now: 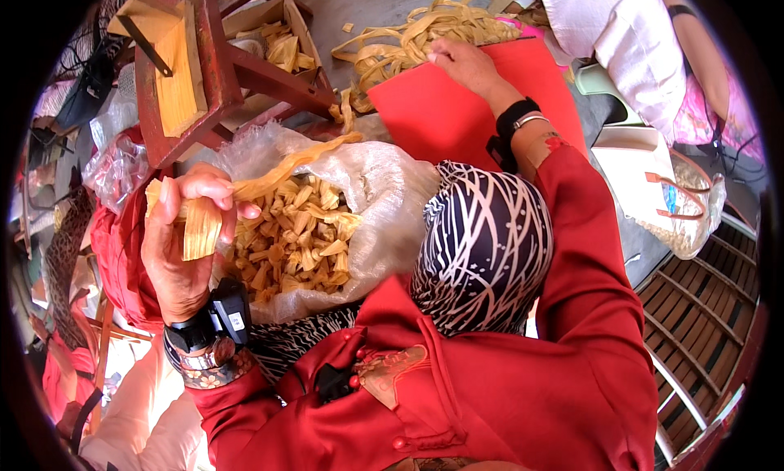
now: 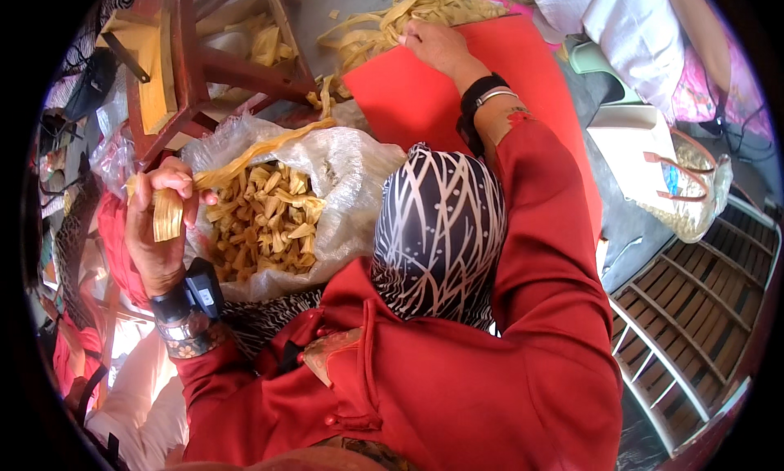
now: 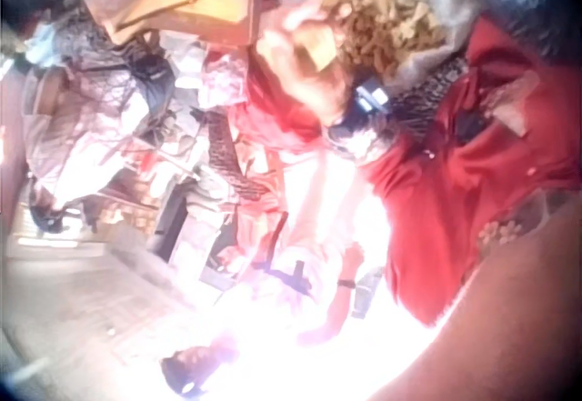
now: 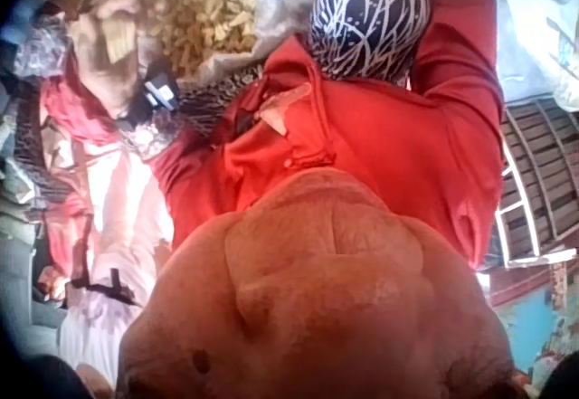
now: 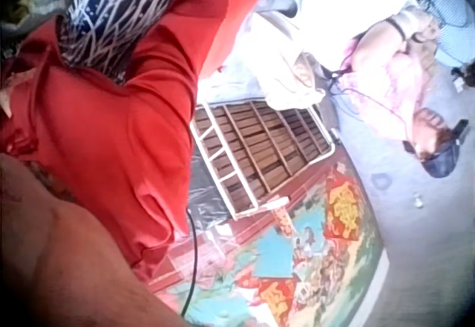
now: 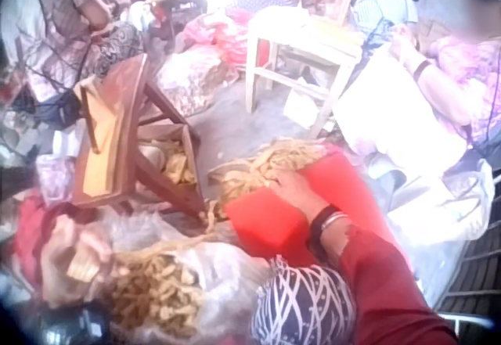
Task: The person is rolling flat strips of food material into small coils by hand and placing them into a large bag on their lap.
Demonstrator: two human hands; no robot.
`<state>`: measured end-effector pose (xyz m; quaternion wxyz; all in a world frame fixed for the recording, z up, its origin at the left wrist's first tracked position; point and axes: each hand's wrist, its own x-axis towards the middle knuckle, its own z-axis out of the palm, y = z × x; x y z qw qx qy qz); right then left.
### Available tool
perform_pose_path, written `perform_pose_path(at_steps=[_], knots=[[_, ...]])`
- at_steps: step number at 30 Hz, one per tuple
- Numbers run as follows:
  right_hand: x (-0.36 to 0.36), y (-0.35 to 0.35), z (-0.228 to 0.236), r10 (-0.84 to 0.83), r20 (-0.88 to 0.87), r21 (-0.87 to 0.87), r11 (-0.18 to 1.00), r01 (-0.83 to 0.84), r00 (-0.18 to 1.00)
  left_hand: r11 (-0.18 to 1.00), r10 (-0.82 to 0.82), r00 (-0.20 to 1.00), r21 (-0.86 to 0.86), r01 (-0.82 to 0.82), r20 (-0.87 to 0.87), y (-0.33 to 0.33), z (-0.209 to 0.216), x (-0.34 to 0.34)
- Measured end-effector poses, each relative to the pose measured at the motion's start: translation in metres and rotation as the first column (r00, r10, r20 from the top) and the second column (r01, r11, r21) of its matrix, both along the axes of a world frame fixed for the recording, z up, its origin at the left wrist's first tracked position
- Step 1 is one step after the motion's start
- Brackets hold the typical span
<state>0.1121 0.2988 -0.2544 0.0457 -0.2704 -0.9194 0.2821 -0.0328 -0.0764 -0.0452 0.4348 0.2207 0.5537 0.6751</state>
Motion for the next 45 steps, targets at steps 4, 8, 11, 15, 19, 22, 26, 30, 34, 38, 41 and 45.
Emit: perform_pose_path(at_steps=[4, 8, 11, 15, 19, 22, 26, 30, 34, 38, 41, 45], knots=[[0.000, -0.015, 0.008, 0.099, 0.113, 0.057, 0.993, -0.106, 0.989, 1.000, -0.015, 1.000, -0.023, 0.015, -0.017, -0.001, 0.002, -0.001], [0.027, -0.017, 0.034, 0.091, -0.079, 0.103, 0.991, -0.083, 0.993, 0.999, -0.042, 0.999, -0.003, 0.042, -0.013, 0.000, 0.002, 0.000], [0.069, -0.023, 0.056, -0.039, -0.323, 0.031, 0.998, 0.051, 0.946, 1.000, -0.020, 0.999, -0.021, 0.019, -0.030, -0.003, 0.005, 0.002], [0.149, -0.023, 0.096, -0.297, -0.379, -0.167, 0.954, 0.251, 0.877, 1.000, -0.006, 1.000, -0.015, 0.005, -0.031, -0.005, 0.008, 0.004], [0.222, -0.024, 0.104, -0.496, -0.409, -0.249, 0.868, 0.429, 0.766, 1.000, -0.013, 1.000, -0.001, 0.013, -0.021, -0.005, 0.010, 0.006], [0.263, -0.038, 0.111, -0.667, -0.465, -0.400, 0.745, 0.534, 0.583, 0.999, -0.046, 0.998, 0.018, 0.047, -0.040, -0.007, 0.008, 0.005], [0.335, -0.037, 0.125, -0.810, -0.450, -0.629, 0.587, 0.510, 0.377, 0.998, -0.041, 0.998, 0.040, 0.043, -0.040, -0.010, 0.004, 0.001], [0.383, -0.035, 0.134, -0.880, -0.427, -0.721, 0.470, 0.508, 0.207, 0.986, -0.136, 0.983, 0.085, 0.146, -0.121, -0.012, 0.004, -0.004], [0.413, -0.044, 0.148, -0.908, -0.406, -0.752, 0.394, 0.528, 0.099, 0.982, -0.157, 0.983, 0.087, 0.165, -0.090, -0.011, 0.005, -0.002], [0.418, -0.052, 0.161, -0.917, -0.392, -0.761, 0.371, 0.532, 0.078, 0.986, -0.143, 0.983, 0.069, 0.151, -0.114, -0.013, 0.002, -0.006], [0.422, -0.048, 0.161, -0.900, -0.420, -0.762, 0.421, 0.492, 0.119, 0.989, -0.122, 0.987, 0.067, 0.130, -0.109, -0.016, 0.008, -0.005], [0.418, -0.050, 0.165, -0.885, -0.447, -0.763, 0.454, 0.460, 0.130, 0.988, -0.125, 0.990, 0.083, 0.131, -0.069, -0.012, 0.003, -0.006]])
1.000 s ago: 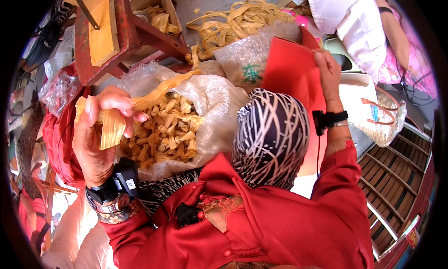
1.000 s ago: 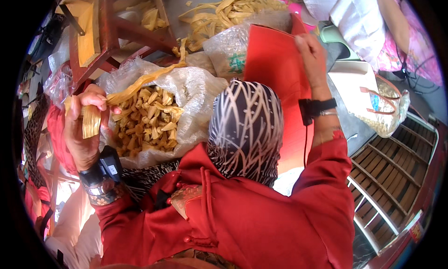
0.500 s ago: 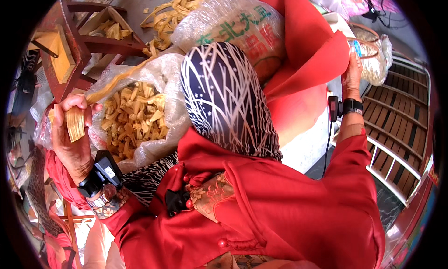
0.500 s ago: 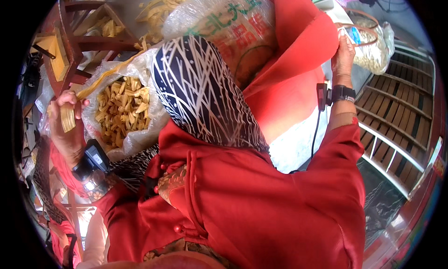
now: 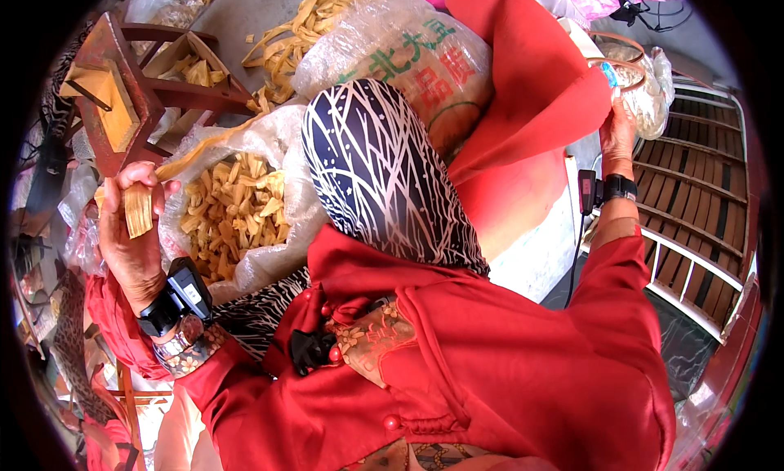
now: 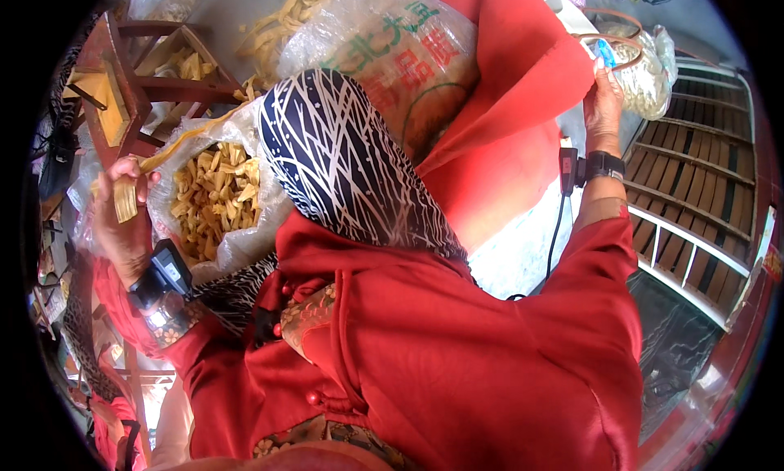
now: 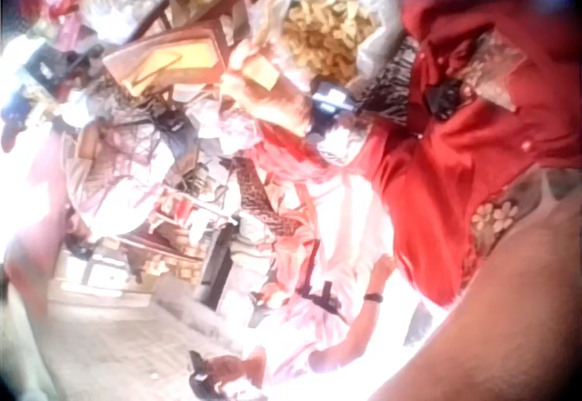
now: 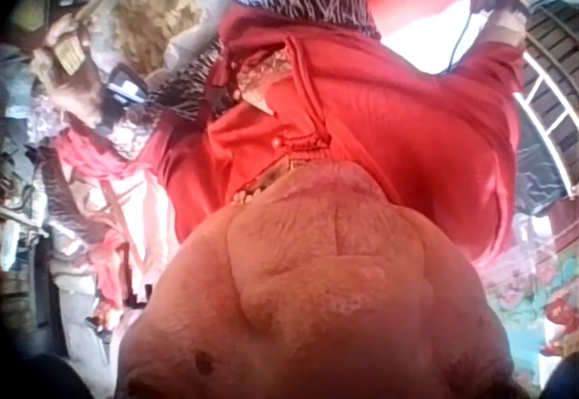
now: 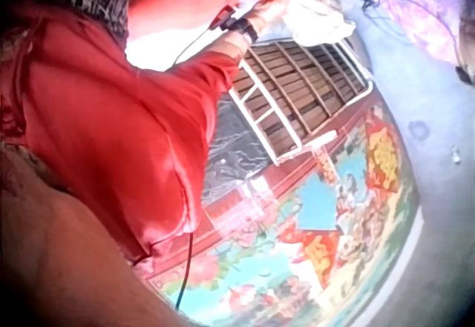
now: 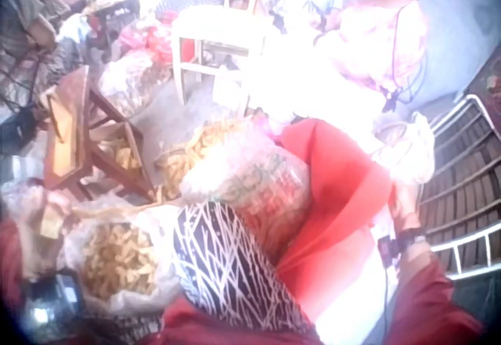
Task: The person is rolling flat strips of food material into small coils by hand and placing them into a large bag on their lap.
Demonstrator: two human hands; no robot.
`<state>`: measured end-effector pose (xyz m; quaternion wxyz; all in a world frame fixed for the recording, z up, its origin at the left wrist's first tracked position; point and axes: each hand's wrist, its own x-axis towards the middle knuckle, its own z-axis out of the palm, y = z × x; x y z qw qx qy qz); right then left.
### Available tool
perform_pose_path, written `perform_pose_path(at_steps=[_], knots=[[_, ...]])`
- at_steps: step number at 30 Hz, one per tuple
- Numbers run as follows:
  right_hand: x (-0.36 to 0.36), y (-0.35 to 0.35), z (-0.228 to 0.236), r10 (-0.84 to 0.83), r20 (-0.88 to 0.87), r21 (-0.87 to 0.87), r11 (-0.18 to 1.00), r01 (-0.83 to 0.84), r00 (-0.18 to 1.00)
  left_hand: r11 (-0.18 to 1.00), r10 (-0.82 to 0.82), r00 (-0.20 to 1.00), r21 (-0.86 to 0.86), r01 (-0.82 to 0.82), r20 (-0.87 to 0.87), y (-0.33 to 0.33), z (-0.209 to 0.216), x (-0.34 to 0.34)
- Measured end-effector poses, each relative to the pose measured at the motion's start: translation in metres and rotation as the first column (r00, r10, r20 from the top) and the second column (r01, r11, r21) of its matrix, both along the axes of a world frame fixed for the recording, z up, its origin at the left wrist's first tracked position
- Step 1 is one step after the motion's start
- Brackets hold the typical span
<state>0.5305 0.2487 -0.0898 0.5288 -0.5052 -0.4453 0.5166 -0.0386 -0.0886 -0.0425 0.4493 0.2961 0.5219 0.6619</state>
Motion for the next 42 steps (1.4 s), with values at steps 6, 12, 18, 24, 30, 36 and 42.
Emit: perform_pose_path(at_steps=[6, 12, 18, 24, 30, 36, 42], knots=[[-0.019, 0.000, -0.001, 0.033, 0.014, 0.055, 0.998, -0.034, 0.999, 0.998, 0.054, 0.998, 0.013, -0.054, -0.016, -0.003, 0.008, 0.006], [-0.081, 0.012, -0.016, 0.124, 0.056, 0.090, 0.988, -0.129, 0.991, 0.999, 0.040, 0.999, 0.015, -0.040, -0.036, -0.003, 0.013, 0.011], [-0.186, 0.031, -0.061, 0.137, 0.321, 0.286, 0.929, -0.234, 0.937, 0.997, 0.071, 0.997, -0.010, -0.071, -0.013, -0.002, 0.013, 0.016], [-0.248, -0.016, -0.130, 0.372, 0.467, 0.180, 0.849, -0.498, 0.803, 0.994, 0.100, 0.995, -0.042, -0.099, 0.009, -0.003, 0.009, 0.018], [-0.227, -0.059, -0.107, 0.635, 0.320, -0.226, 0.772, -0.594, 0.704, 0.975, 0.182, 0.983, -0.130, -0.178, 0.022, -0.007, 0.017, 0.027], [-0.232, -0.042, -0.040, 0.546, 0.243, -0.222, 0.836, -0.502, 0.802, 0.994, 0.107, 0.994, -0.030, -0.106, 0.020, 0.001, 0.022, 0.032], [-0.283, -0.063, 0.037, 0.750, 0.197, -0.091, 0.655, -0.750, 0.631, 0.992, 0.127, 0.992, 0.009, -0.127, 0.025, -0.004, 0.028, 0.034]])
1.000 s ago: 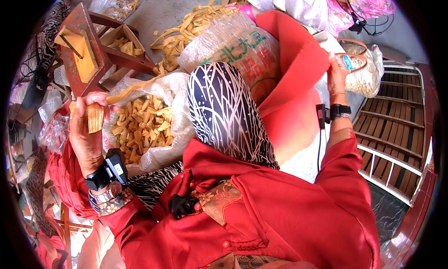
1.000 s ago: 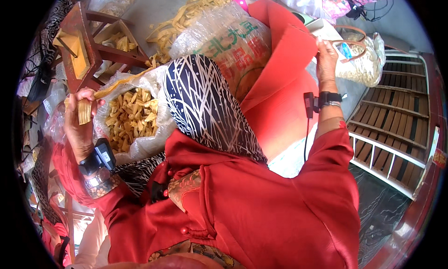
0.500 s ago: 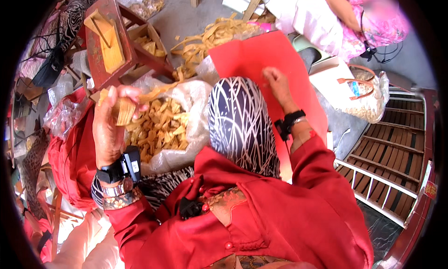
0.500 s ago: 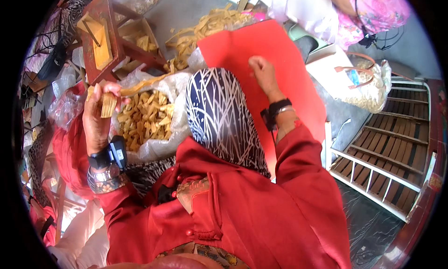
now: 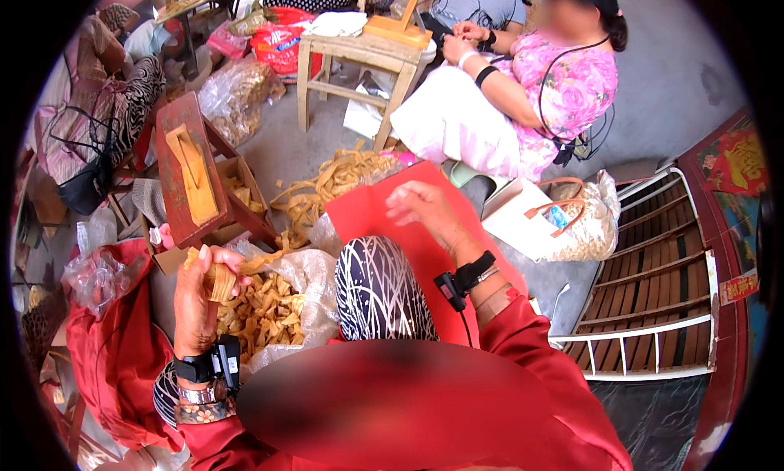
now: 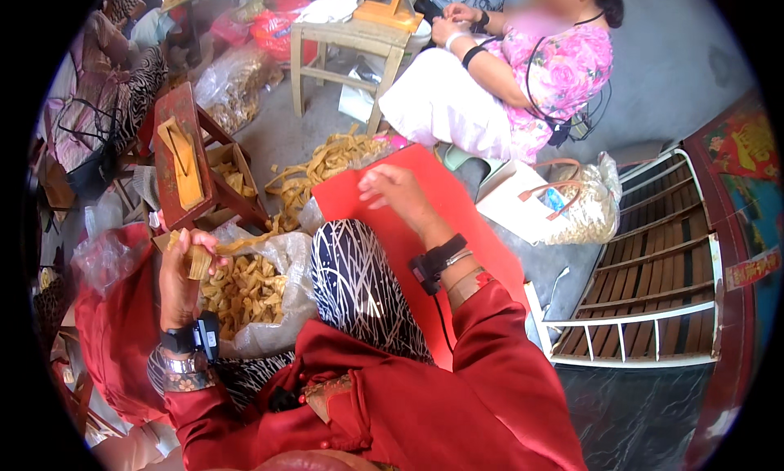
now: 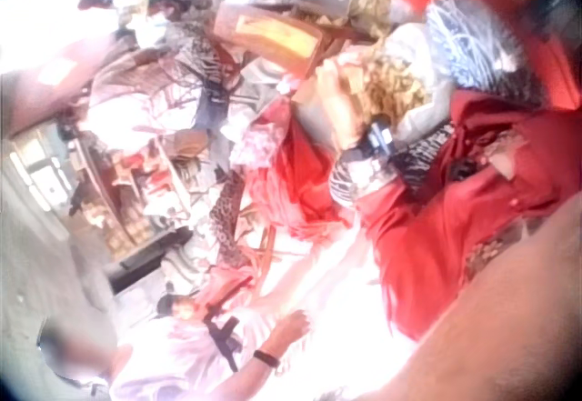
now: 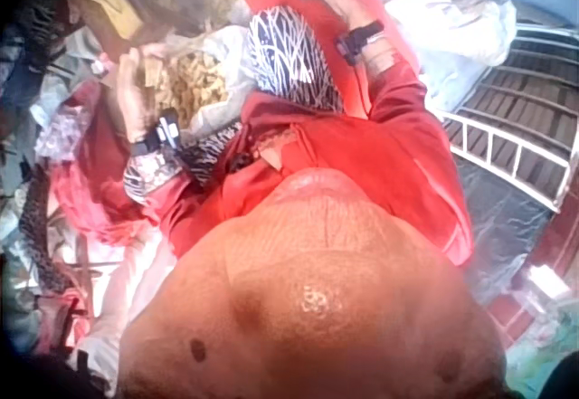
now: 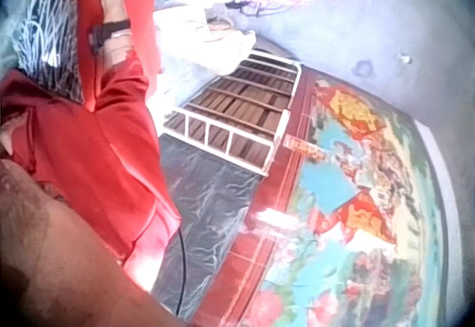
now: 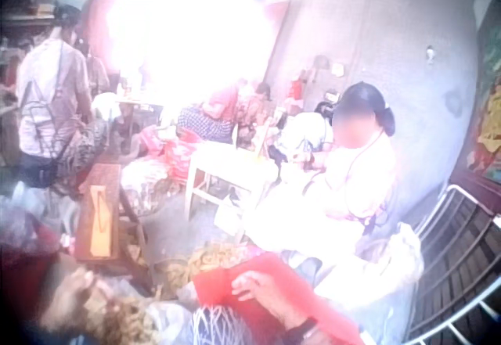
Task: The person is rolling flat strips of food material into small coils by hand and placing them into a large bag on their lap.
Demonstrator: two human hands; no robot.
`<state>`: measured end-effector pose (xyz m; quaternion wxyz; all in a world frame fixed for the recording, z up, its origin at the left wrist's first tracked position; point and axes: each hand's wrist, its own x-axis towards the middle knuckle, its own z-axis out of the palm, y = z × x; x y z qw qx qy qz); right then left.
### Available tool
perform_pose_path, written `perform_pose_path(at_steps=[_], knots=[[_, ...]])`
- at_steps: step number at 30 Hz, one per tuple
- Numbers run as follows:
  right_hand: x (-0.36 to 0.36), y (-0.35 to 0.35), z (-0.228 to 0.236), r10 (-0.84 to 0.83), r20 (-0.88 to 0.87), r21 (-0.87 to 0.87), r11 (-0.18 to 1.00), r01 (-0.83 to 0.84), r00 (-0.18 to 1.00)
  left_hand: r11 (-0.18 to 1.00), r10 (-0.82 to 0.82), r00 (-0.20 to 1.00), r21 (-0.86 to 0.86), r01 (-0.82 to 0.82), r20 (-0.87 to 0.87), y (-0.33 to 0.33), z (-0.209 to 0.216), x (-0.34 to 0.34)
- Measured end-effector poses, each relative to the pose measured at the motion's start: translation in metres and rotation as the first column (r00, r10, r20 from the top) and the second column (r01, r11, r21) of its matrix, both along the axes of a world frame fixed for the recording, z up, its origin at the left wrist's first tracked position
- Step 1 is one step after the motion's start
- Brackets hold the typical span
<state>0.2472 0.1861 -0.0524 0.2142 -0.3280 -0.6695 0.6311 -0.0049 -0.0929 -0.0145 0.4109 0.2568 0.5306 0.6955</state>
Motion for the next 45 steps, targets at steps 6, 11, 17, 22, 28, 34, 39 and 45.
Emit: perform_pose_path(at_steps=[6, 11, 17, 22, 28, 34, 39, 45], knots=[[-0.063, -0.033, 0.043, 0.354, -0.059, 0.205, 0.920, -0.335, 0.934, 0.991, -0.016, 0.999, 0.130, 0.011, 0.042, -0.012, -0.006, -0.008], [-0.125, -0.106, 0.051, 0.539, -0.146, 0.078, 0.842, -0.534, 0.829, 0.986, 0.136, 0.967, 0.065, -0.153, 0.217, -0.025, 0.015, 0.001], [-0.161, -0.170, 0.023, 0.656, -0.130, -0.027, 0.747, -0.664, 0.743, 0.964, -0.103, 0.991, 0.256, 0.078, 0.084, -0.039, -0.007, -0.023], [-0.171, -0.179, 0.019, 0.679, -0.029, 0.196, 0.724, -0.662, 0.734, 0.961, -0.053, 0.989, 0.275, 0.013, 0.139, -0.050, -0.003, -0.024], [-0.157, -0.181, 0.039, 0.680, -0.062, 0.510, 0.650, -0.563, 0.730, 0.928, -0.202, 0.964, 0.348, 0.133, 0.170, -0.055, 0.001, -0.024], [-0.129, -0.155, 0.050, 0.641, 0.126, 0.520, 0.607, -0.601, 0.757, 0.871, -0.324, 0.890, 0.468, 0.148, 0.322, -0.062, -0.001, -0.042], [-0.121, -0.146, 0.045, 0.599, 0.120, 0.496, 0.655, -0.571, 0.792, 0.935, -0.146, 0.955, 0.353, 0.048, 0.258, -0.054, 0.003, -0.032], [-0.133, -0.144, 0.019, 0.550, 0.123, 0.423, 0.724, -0.545, 0.826, 0.992, 0.104, 0.987, -0.062, -0.112, -0.125, -0.048, 0.002, -0.020]])
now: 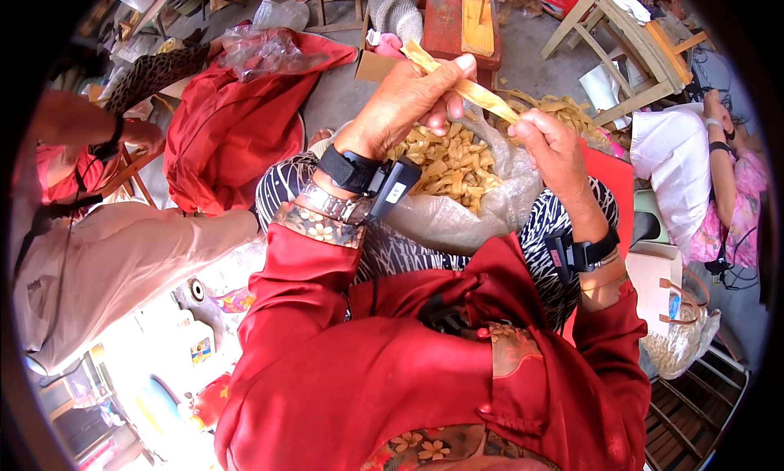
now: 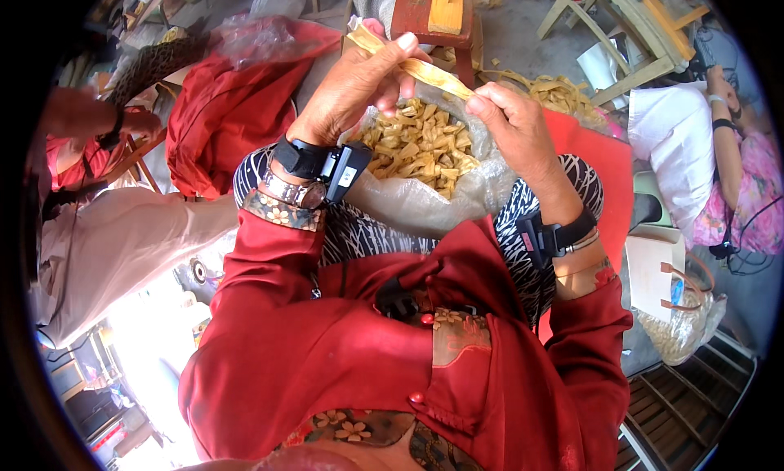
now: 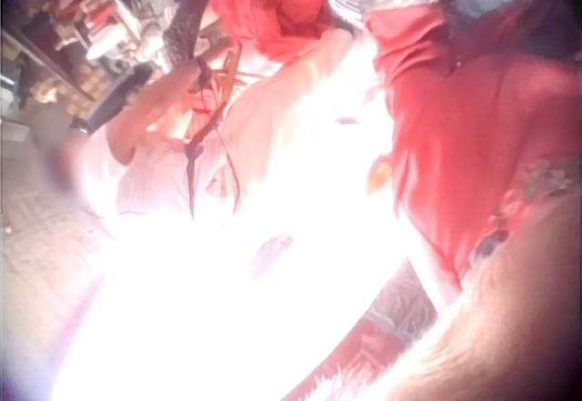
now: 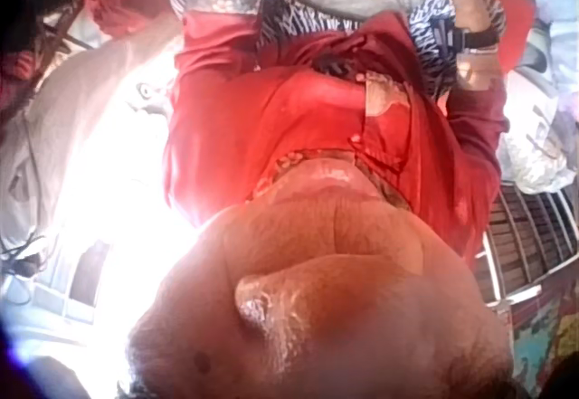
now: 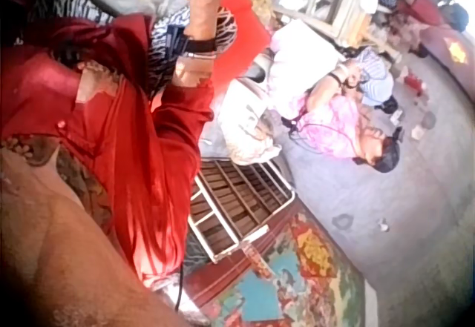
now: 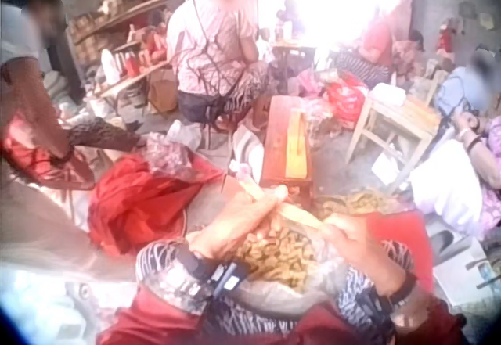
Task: The person is rolling flat strips of food material into small coils by hand and placing them into a large bag on their lap.
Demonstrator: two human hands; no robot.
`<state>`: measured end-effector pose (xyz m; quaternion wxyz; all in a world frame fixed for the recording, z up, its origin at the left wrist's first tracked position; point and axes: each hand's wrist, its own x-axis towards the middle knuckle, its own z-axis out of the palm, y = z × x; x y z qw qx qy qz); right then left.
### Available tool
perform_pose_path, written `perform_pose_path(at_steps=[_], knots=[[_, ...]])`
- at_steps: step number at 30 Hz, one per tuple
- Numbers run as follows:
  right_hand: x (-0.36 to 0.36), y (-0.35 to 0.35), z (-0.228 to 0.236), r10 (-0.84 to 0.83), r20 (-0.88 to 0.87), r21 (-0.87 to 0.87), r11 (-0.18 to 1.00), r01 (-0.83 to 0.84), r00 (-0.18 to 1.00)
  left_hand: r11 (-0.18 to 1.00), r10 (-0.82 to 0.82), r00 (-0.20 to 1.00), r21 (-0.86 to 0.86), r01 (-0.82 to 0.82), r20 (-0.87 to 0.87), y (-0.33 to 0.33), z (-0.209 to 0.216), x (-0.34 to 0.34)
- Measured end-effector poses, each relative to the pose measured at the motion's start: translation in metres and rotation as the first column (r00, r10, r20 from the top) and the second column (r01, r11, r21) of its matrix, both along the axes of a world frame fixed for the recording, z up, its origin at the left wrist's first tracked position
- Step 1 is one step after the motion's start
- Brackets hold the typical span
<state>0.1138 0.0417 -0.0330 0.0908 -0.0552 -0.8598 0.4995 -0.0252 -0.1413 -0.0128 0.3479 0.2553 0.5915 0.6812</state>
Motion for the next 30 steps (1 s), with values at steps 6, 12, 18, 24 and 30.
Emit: perform_pose_path(at_steps=[6, 12, 18, 24, 30], knots=[[-0.007, 0.000, -0.008, 0.056, 0.138, -0.276, 0.961, -0.016, 0.989, 0.999, -0.025, 1.000, 0.029, 0.025, -0.005, 0.002, -0.006, -0.002], [-0.027, -0.022, 0.012, 0.147, 0.158, -0.367, 0.927, -0.080, 0.976, 0.985, -0.133, 0.988, 0.119, 0.124, 0.072, 0.008, -0.007, -0.001], [-0.020, -0.018, 0.015, 0.105, 0.079, -0.222, 0.971, -0.085, 0.991, 0.956, -0.079, 0.966, 0.294, 0.004, 0.246, -0.008, -0.004, -0.007], [-0.038, 0.002, 0.044, 0.135, -0.126, 0.150, 0.982, -0.115, 0.983, 0.950, 0.014, 0.981, 0.304, -0.074, 0.195, 0.006, 0.013, -0.020], [-0.088, 0.034, 0.054, 0.063, -0.209, 0.363, 0.932, 0.017, 0.976, 0.955, 0.074, 0.994, 0.280, -0.095, 0.083, 0.040, 0.014, -0.064]])
